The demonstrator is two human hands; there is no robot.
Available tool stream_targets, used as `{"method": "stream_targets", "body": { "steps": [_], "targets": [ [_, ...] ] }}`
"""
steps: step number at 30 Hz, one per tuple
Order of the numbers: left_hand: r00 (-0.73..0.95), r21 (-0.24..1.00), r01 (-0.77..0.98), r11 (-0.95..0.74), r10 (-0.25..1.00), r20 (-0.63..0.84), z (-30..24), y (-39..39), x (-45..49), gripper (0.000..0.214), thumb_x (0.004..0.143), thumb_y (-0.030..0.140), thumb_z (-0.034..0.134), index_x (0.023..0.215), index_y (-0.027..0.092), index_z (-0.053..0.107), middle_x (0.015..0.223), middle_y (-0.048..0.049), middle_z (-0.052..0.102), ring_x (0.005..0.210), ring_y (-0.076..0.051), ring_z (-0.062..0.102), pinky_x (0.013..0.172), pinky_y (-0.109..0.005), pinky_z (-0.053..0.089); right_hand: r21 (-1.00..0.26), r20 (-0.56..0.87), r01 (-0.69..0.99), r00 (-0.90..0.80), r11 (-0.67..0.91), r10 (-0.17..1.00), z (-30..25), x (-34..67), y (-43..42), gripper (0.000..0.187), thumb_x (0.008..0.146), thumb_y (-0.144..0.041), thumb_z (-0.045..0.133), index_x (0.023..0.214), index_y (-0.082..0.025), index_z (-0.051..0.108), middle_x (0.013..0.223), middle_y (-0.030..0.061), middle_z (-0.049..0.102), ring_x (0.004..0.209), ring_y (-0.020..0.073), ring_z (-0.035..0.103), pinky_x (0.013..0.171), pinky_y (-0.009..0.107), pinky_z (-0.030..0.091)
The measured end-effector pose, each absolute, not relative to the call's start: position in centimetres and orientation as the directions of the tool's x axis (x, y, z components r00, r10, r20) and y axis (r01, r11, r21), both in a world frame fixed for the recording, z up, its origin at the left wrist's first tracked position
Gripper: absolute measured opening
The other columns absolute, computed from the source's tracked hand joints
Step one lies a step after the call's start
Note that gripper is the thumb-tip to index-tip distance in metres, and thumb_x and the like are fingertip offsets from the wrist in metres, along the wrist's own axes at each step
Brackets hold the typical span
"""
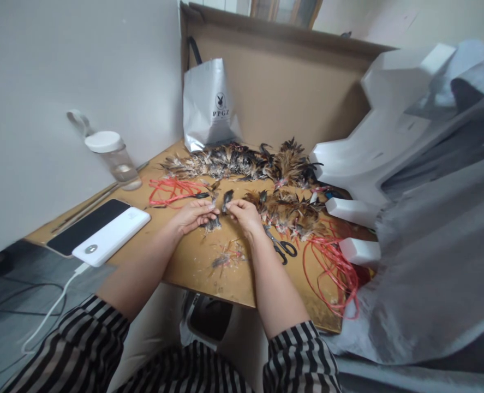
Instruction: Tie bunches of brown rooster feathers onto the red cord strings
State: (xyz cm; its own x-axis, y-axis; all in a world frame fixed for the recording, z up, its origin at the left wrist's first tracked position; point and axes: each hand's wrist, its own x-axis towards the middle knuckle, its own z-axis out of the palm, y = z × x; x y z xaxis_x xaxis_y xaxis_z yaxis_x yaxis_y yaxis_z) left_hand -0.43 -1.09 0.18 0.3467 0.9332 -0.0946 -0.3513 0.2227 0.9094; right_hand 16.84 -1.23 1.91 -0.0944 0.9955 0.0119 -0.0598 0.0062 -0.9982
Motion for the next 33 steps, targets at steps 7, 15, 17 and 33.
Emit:
{"method": "stream_targets", "body": {
  "steps": [7, 15, 17, 33],
  "targets": [
    [0.38, 0.891, -0.363, 0.274, 0.916, -0.127, 0.2, -1.2, -0.1, 0.021, 0.064, 0.019, 0.069, 0.08, 0.007, 0.062, 0.076, -0.0096, 0.066, 0.056, -0.009, 0.061, 0.044, -0.012, 0.044, -0.995, 0.046, -0.094, -0.126, 0.034, 0.991, 1.6, 16.0, -1.5, 0.026, 0.056, -0.036, 0.068, 0.068, -0.014, 0.059, 0.048, -0.0049, 0.05, 0.041, 0.0047, 0.037, 0.041, 0.019, 0.028],
    [0.362, 0.847, -0.435, 0.306, 0.921, -0.147, 0.1, -1.0, -0.2, 0.009, 0.069, 0.012, 0.063, 0.077, 0.007, 0.062, 0.072, -0.008, 0.066, 0.057, -0.01, 0.062, 0.045, -0.012, 0.045, -0.994, 0.068, -0.092, -0.154, 0.054, 0.986, 1.5, 16.0, -1.5, 0.021, 0.06, -0.034, 0.065, 0.065, -0.016, 0.056, 0.047, -0.0052, 0.049, 0.04, 0.0056, 0.039, 0.042, 0.019, 0.028],
    [0.353, 0.843, -0.438, 0.314, 0.922, -0.16, 0.0, -0.9, -0.2, 0.01, 0.069, 0.011, 0.063, 0.077, 0.007, 0.062, 0.07, -0.0074, 0.066, 0.057, -0.01, 0.062, 0.045, -0.013, 0.045, -0.996, 0.085, -0.044, -0.148, 0.079, 0.985, 1.5, 16.1, -1.5, 0.019, 0.06, -0.032, 0.064, 0.064, -0.016, 0.055, 0.047, -0.0057, 0.048, 0.041, 0.0053, 0.038, 0.043, 0.019, 0.029],
    [0.235, 0.883, -0.446, 0.148, 0.971, -0.044, -0.6, -0.3, -0.2, 0.021, 0.058, 0.018, 0.072, 0.072, 0.01, 0.058, 0.054, -0.0001, 0.058, 0.044, -0.004, 0.051, 0.044, -0.012, 0.04, -0.944, -0.08, -0.308, -0.118, -0.113, 0.99, 1.5, 15.6, -1.4, 0.016, 0.058, -0.022, 0.065, 0.064, -0.016, 0.052, 0.046, -0.0042, 0.054, 0.038, 0.0058, 0.046, 0.034, 0.015, 0.031]
  ]
}}
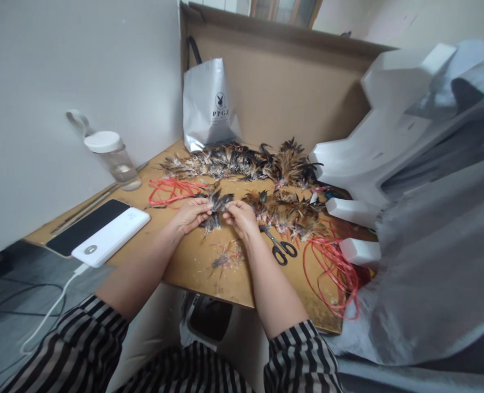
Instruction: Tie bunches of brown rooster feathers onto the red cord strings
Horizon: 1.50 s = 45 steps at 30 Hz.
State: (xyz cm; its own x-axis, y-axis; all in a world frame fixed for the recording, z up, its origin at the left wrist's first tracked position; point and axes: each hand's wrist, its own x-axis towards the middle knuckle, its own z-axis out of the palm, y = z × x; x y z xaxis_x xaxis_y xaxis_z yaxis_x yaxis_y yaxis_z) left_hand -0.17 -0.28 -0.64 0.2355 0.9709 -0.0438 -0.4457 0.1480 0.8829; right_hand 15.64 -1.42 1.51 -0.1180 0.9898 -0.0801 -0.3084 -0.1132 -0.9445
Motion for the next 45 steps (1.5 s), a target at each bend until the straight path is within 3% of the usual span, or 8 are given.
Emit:
{"method": "stream_targets", "body": {
  "steps": [4, 9, 16, 22, 27, 32, 37, 45],
  "targets": [
    [0.208, 0.899, -0.427, 0.103, 0.978, -0.014, -0.4, -0.4, -0.1, 0.023, 0.057, 0.021, 0.072, 0.072, 0.011, 0.057, 0.054, -0.0003, 0.058, 0.045, -0.005, 0.051, 0.043, -0.012, 0.039, -0.871, -0.149, -0.437, -0.201, -0.225, 0.968, 1.7, 15.9, -1.3, 0.02, 0.057, -0.012, 0.067, 0.07, -0.016, 0.053, 0.063, 0.0011, 0.064, 0.049, 0.007, 0.056, 0.042, 0.014, 0.044],
    [0.157, 0.932, -0.359, 0.045, 0.987, 0.013, -0.5, -0.4, 0.2, 0.024, 0.057, 0.022, 0.072, 0.072, 0.011, 0.056, 0.052, 0.0003, 0.058, 0.042, -0.005, 0.049, 0.043, -0.014, 0.037, -0.875, -0.166, -0.388, -0.324, -0.291, 0.931, 1.6, 15.4, -1.7, 0.018, 0.057, -0.014, 0.069, 0.069, -0.014, 0.055, 0.054, -0.0001, 0.06, 0.049, 0.0068, 0.055, 0.048, 0.016, 0.048],
    [0.168, 0.972, -0.235, 0.004, 0.985, 0.037, -0.3, -0.8, 0.5, 0.025, 0.056, 0.025, 0.072, 0.071, 0.011, 0.057, 0.052, -0.0006, 0.059, 0.04, -0.004, 0.048, 0.042, -0.015, 0.036, -0.901, -0.14, -0.377, -0.215, -0.215, 0.966, 1.2, 14.6, -1.9, 0.032, 0.051, -0.026, 0.076, 0.064, -0.016, 0.049, 0.048, -0.0051, 0.052, 0.04, 0.004, 0.042, 0.038, 0.015, 0.034],
    [0.249, 0.929, -0.332, 0.164, 0.965, -0.082, 0.1, -1.0, 0.3, 0.023, 0.058, 0.022, 0.072, 0.073, 0.009, 0.059, 0.058, -0.0036, 0.062, 0.051, -0.007, 0.057, 0.047, -0.014, 0.042, -0.869, -0.159, -0.444, -0.17, -0.219, 0.973, 1.2, 14.8, -1.7, 0.039, 0.045, -0.026, 0.078, 0.057, -0.016, 0.042, 0.047, -0.0071, 0.046, 0.04, 0.0028, 0.038, 0.037, 0.015, 0.026],
    [0.292, 0.918, -0.345, 0.197, 0.952, -0.095, 0.1, -1.1, 0.1, 0.022, 0.06, 0.02, 0.072, 0.074, 0.008, 0.06, 0.067, -0.0057, 0.064, 0.057, -0.008, 0.06, 0.048, -0.014, 0.044, -0.875, -0.152, -0.443, -0.126, -0.193, 0.98, 1.3, 14.8, -1.6, 0.042, 0.045, -0.027, 0.078, 0.055, -0.016, 0.039, 0.046, -0.0068, 0.045, 0.039, 0.0027, 0.036, 0.036, 0.016, 0.022],
    [0.334, 0.932, -0.305, 0.194, 0.939, -0.086, 0.0, -1.2, 0.2, 0.022, 0.062, 0.022, 0.07, 0.077, 0.008, 0.062, 0.078, -0.0094, 0.066, 0.059, -0.008, 0.06, 0.05, -0.014, 0.045, -0.915, -0.119, -0.377, -0.089, -0.144, 0.989, 1.3, 14.6, -1.8, 0.036, 0.049, -0.03, 0.075, 0.056, -0.017, 0.042, 0.043, -0.0065, 0.044, 0.038, 0.003, 0.033, 0.035, 0.016, 0.02],
    [0.319, 0.943, -0.27, 0.193, 0.942, -0.102, 0.0, -1.2, 0.5, 0.021, 0.062, 0.021, 0.07, 0.075, 0.007, 0.063, 0.074, -0.009, 0.067, 0.057, -0.008, 0.06, 0.05, -0.014, 0.045, -0.949, -0.1, -0.296, -0.039, -0.107, 0.994, 1.1, 14.3, -1.8, 0.034, 0.05, -0.032, 0.073, 0.055, -0.016, 0.044, 0.041, -0.0068, 0.042, 0.037, 0.0034, 0.032, 0.036, 0.017, 0.021],
    [0.287, 0.933, -0.308, 0.186, 0.953, -0.095, -0.3, -0.9, 0.4, 0.018, 0.063, 0.02, 0.07, 0.072, 0.007, 0.06, 0.072, -0.009, 0.067, 0.056, -0.008, 0.06, 0.049, -0.014, 0.045, -0.944, -0.043, -0.322, -0.08, -0.066, 0.996, 0.9, 14.2, -1.7, 0.032, 0.051, -0.033, 0.073, 0.054, -0.015, 0.046, 0.044, -0.0049, 0.045, 0.039, 0.0039, 0.033, 0.037, 0.018, 0.023]
  ]
}}
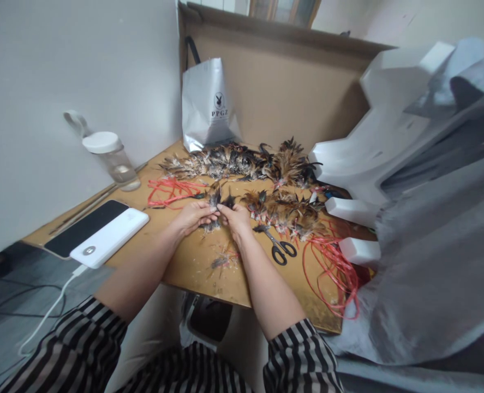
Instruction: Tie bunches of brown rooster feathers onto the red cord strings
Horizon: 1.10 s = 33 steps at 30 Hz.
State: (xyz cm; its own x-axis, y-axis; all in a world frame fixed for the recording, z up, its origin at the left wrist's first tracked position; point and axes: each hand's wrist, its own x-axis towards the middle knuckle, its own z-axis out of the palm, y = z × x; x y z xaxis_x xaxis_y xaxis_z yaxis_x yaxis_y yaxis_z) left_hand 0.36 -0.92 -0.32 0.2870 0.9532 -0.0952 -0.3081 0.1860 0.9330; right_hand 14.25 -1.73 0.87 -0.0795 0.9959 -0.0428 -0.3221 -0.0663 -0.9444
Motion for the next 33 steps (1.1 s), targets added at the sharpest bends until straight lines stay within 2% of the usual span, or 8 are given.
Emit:
{"method": "stream_targets", "body": {
  "steps": [9, 15, 22, 30, 33],
  "targets": [
    [0.283, 0.925, -0.325, 0.197, 0.953, -0.104, -0.2, -1.0, 0.0, 0.021, 0.063, 0.021, 0.07, 0.075, 0.008, 0.058, 0.077, -0.0111, 0.067, 0.057, -0.01, 0.062, 0.046, -0.014, 0.045, -0.961, -0.06, -0.27, -0.019, -0.063, 0.998, 1.6, 14.9, -1.8, 0.036, 0.049, -0.033, 0.074, 0.053, -0.017, 0.042, 0.041, -0.0077, 0.038, 0.038, 0.0036, 0.031, 0.037, 0.018, 0.023],
    [0.277, 0.927, -0.324, 0.191, 0.956, -0.1, -0.1, -1.0, 0.0, 0.021, 0.064, 0.022, 0.069, 0.074, 0.007, 0.059, 0.075, -0.0107, 0.067, 0.057, -0.01, 0.062, 0.047, -0.014, 0.045, -0.958, -0.061, -0.271, -0.122, -0.093, 0.991, 2.0, 15.3, -1.8, 0.037, 0.049, -0.031, 0.075, 0.053, -0.016, 0.042, 0.042, -0.0085, 0.035, 0.037, 0.0024, 0.027, 0.036, 0.018, 0.019],
    [0.286, 0.912, -0.35, 0.212, 0.952, -0.111, 0.2, -1.1, 0.1, 0.019, 0.063, 0.019, 0.07, 0.072, 0.007, 0.058, 0.073, -0.0106, 0.067, 0.056, -0.01, 0.062, 0.046, -0.014, 0.045, -0.96, -0.091, -0.249, -0.151, -0.127, 0.984, 1.9, 15.7, -1.6, 0.037, 0.049, -0.033, 0.075, 0.054, -0.016, 0.042, 0.04, -0.0091, 0.034, 0.036, 0.0022, 0.027, 0.035, 0.017, 0.018],
    [0.276, 0.928, -0.346, 0.139, 0.96, -0.041, 0.2, -1.1, 0.3, 0.021, 0.063, 0.019, 0.07, 0.075, 0.008, 0.057, 0.07, -0.0077, 0.066, 0.057, -0.01, 0.062, 0.048, -0.015, 0.045, -0.946, -0.173, -0.259, -0.11, -0.196, 0.979, 1.5, 15.7, -1.3, 0.04, 0.046, -0.032, 0.077, 0.054, -0.016, 0.041, 0.041, -0.0078, 0.039, 0.035, 0.002, 0.029, 0.033, 0.016, 0.02],
    [0.3, 0.945, -0.307, 0.11, 0.954, -0.014, 0.2, -1.2, 0.4, 0.023, 0.062, 0.022, 0.07, 0.076, 0.008, 0.058, 0.072, -0.0082, 0.066, 0.058, -0.01, 0.062, 0.05, -0.016, 0.046, -0.928, -0.199, -0.284, -0.164, -0.24, 0.966, 1.3, 15.6, -1.4, 0.037, 0.047, -0.032, 0.077, 0.056, -0.014, 0.046, 0.043, -0.0062, 0.044, 0.035, 0.0011, 0.029, 0.033, 0.015, 0.019]
  ]
}}
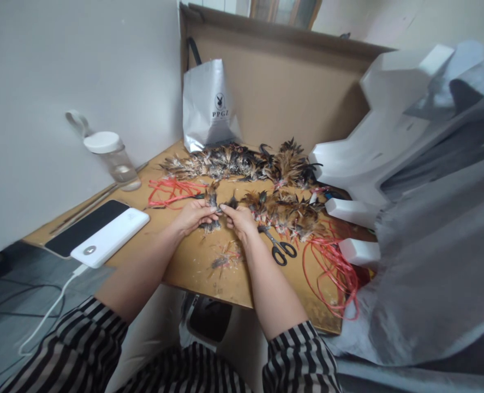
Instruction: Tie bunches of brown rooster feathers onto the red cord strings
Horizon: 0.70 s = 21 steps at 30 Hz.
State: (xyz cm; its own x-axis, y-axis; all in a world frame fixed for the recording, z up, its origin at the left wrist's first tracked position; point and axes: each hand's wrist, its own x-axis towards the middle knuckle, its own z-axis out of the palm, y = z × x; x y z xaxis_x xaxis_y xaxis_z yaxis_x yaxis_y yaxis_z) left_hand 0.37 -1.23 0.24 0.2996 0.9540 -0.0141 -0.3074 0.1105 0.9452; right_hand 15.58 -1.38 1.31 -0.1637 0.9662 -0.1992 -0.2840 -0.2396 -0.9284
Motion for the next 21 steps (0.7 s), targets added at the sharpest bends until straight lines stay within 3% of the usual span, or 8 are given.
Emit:
{"method": "stream_targets", "body": {
  "steps": [5, 9, 16, 21],
  "targets": [
    [0.33, 0.956, -0.281, 0.088, 0.944, 0.01, 0.3, -1.4, 0.4, 0.025, 0.062, 0.025, 0.07, 0.077, 0.009, 0.058, 0.073, -0.0083, 0.067, 0.059, -0.01, 0.061, 0.051, -0.015, 0.045, -0.877, -0.233, -0.333, -0.336, -0.346, 0.913, 1.0, 15.8, -1.2, 0.033, 0.05, -0.031, 0.076, 0.062, -0.011, 0.053, 0.051, -0.0036, 0.051, 0.036, -0.0004, 0.027, 0.033, 0.014, 0.015],
    [0.349, 0.952, -0.291, 0.092, 0.937, 0.017, 0.3, -1.4, 0.4, 0.024, 0.062, 0.024, 0.07, 0.076, 0.009, 0.058, 0.073, -0.0081, 0.067, 0.059, -0.01, 0.062, 0.051, -0.016, 0.046, -0.865, -0.218, -0.358, -0.364, -0.352, 0.906, 0.8, 15.9, -1.1, 0.032, 0.052, -0.031, 0.075, 0.063, -0.012, 0.052, 0.053, -0.003, 0.051, 0.037, -0.0002, 0.026, 0.033, 0.014, 0.015],
    [0.349, 0.944, -0.285, 0.164, 0.935, -0.058, 0.2, -1.3, 0.3, 0.02, 0.064, 0.021, 0.068, 0.075, 0.007, 0.059, 0.074, -0.0092, 0.067, 0.056, -0.009, 0.061, 0.049, -0.015, 0.046, -0.952, -0.119, -0.261, -0.165, -0.159, 0.979, 1.6, 15.4, -1.8, 0.032, 0.05, -0.031, 0.074, 0.059, -0.015, 0.048, 0.041, -0.0085, 0.04, 0.035, 0.0017, 0.024, 0.035, 0.017, 0.015],
    [0.361, 0.945, -0.266, 0.191, 0.928, -0.086, 0.1, -1.3, 0.3, 0.019, 0.066, 0.022, 0.067, 0.075, 0.007, 0.06, 0.076, -0.01, 0.067, 0.056, -0.008, 0.06, 0.049, -0.014, 0.046, -0.995, 0.026, -0.096, -0.061, 0.02, 0.998, 1.7, 15.3, -1.8, 0.025, 0.055, -0.034, 0.069, 0.06, -0.014, 0.056, 0.046, -0.0056, 0.048, 0.04, 0.0042, 0.033, 0.042, 0.019, 0.024]
  ]
}}
